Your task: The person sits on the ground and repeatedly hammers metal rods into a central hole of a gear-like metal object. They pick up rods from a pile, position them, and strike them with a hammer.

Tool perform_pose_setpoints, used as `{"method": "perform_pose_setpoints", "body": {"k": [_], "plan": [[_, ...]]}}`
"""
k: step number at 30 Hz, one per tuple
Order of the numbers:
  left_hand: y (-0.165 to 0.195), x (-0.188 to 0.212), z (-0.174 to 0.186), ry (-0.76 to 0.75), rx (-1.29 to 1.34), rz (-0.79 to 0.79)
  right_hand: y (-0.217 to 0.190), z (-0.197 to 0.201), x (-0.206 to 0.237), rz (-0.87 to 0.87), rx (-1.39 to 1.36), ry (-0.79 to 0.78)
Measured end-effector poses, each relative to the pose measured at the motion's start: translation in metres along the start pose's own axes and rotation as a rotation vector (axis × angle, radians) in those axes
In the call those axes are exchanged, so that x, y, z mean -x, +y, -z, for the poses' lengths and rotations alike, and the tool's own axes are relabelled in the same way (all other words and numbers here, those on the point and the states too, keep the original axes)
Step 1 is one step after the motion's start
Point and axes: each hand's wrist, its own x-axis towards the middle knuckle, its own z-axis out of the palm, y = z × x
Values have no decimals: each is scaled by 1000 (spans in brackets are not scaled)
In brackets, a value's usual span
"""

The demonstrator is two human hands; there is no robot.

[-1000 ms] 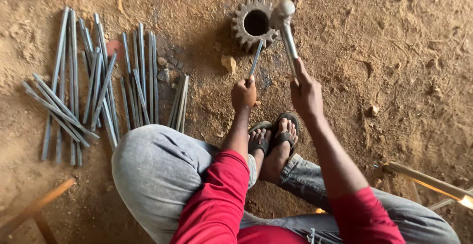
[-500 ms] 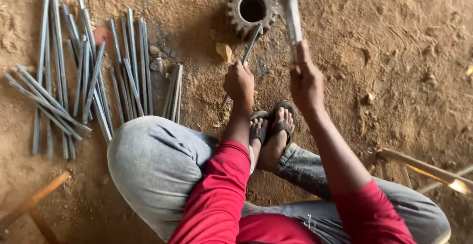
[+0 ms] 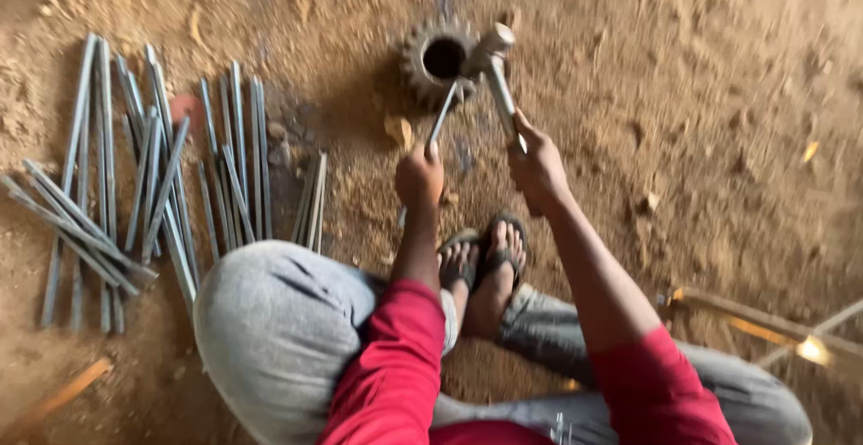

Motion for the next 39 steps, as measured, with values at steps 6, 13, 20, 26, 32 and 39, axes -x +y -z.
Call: {"method": "perform_pose_setpoints", "body": {"k": [6, 13, 20, 26, 32, 39], "plan": [[-5, -8, 5, -107, 202, 130, -43, 19, 16, 338, 143, 240], [-7, -8, 7, -11, 169, 122, -64, 32, -18, 26, 270, -18], [-8, -10, 14, -37, 179, 138, -79, 38, -9, -113, 449, -150], [-5, -9, 18, 96, 137, 89, -112, 26, 8, 56, 286, -74], [-9, -9, 11, 10, 205, 126, -100, 33, 3, 78, 102, -54], [-6, -11, 16, 32, 322, 65, -82, 22, 10, -184, 374, -152]]}}
